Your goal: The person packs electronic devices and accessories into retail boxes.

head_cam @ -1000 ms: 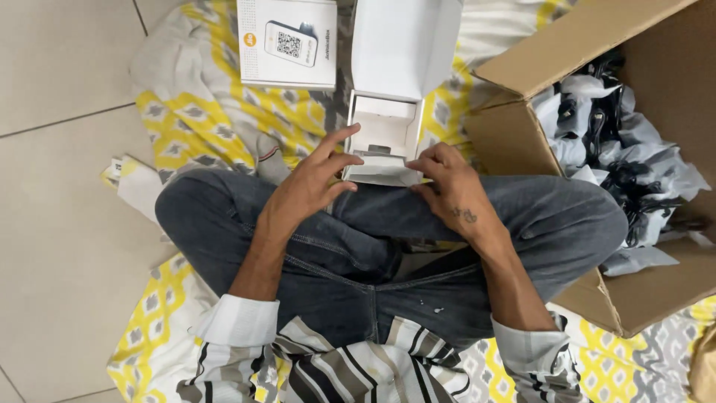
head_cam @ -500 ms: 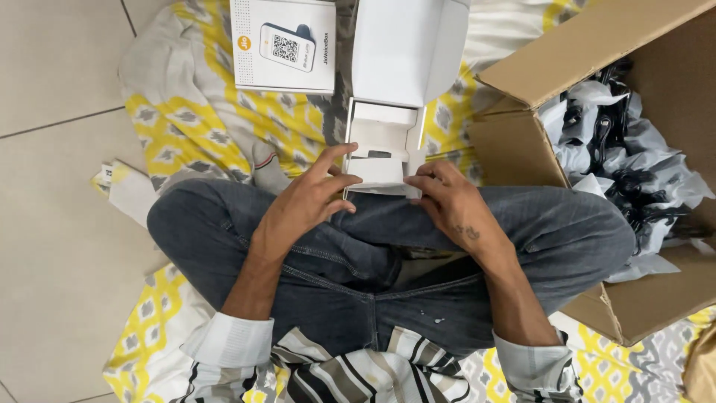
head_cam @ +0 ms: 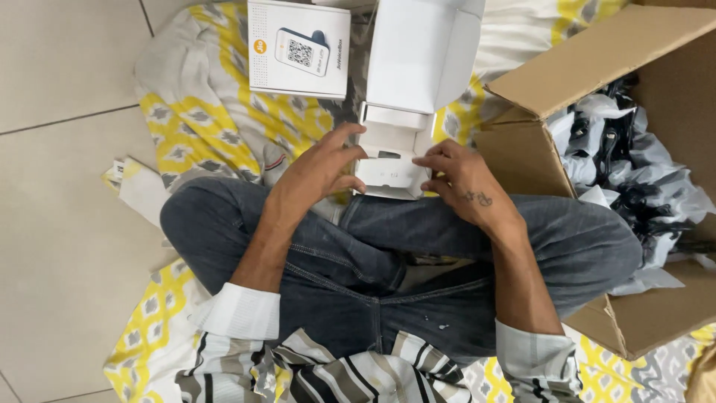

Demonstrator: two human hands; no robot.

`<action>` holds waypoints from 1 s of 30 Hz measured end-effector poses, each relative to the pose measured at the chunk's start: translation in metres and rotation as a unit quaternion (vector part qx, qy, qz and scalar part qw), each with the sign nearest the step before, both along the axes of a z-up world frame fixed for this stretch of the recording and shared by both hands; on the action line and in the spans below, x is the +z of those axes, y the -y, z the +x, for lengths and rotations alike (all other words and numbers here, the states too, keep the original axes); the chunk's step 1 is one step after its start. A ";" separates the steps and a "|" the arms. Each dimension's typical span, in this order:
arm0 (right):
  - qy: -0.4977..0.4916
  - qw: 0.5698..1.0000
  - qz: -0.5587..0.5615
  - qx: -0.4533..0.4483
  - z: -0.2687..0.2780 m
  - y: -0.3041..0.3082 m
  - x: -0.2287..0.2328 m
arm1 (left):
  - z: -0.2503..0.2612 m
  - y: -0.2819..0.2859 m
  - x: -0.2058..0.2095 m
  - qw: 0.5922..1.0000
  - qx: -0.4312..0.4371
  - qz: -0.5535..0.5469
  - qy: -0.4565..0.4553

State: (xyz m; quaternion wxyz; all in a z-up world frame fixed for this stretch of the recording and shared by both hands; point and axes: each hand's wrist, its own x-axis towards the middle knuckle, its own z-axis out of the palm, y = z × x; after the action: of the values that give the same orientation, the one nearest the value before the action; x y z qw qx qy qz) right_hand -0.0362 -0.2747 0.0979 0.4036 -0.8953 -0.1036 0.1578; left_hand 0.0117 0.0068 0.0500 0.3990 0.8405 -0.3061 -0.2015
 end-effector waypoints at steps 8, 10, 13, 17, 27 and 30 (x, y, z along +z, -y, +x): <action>-0.029 0.998 -0.050 0.002 0.000 -0.002 -0.024 | 0.005 0.009 -0.010 0.995 0.016 0.066 0.067; 0.010 0.998 -0.053 -0.014 0.001 -0.004 -0.027 | 0.005 0.016 -0.018 0.994 0.027 0.077 0.067; 0.035 0.996 -0.032 -0.079 0.002 -0.009 -0.021 | 0.002 0.021 -0.022 0.991 0.077 0.078 0.078; -0.025 0.997 -0.034 -0.068 -0.001 -0.006 -0.026 | -0.001 0.023 -0.021 0.991 0.087 0.059 0.085; -0.061 0.996 -0.040 -0.050 -0.009 -0.013 -0.007 | -0.013 0.024 -0.009 0.988 0.092 0.093 0.078; -0.016 0.993 -0.112 -0.040 -0.014 -0.021 -0.004 | -0.016 0.026 -0.008 0.986 0.086 0.124 0.074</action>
State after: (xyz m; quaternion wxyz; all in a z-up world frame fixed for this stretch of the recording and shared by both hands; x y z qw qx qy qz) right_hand -0.0499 -0.2537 0.0936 0.3083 -0.9357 -0.0429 0.1661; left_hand -0.0044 -0.0197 0.0423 0.2841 0.9191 -0.2341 -0.1404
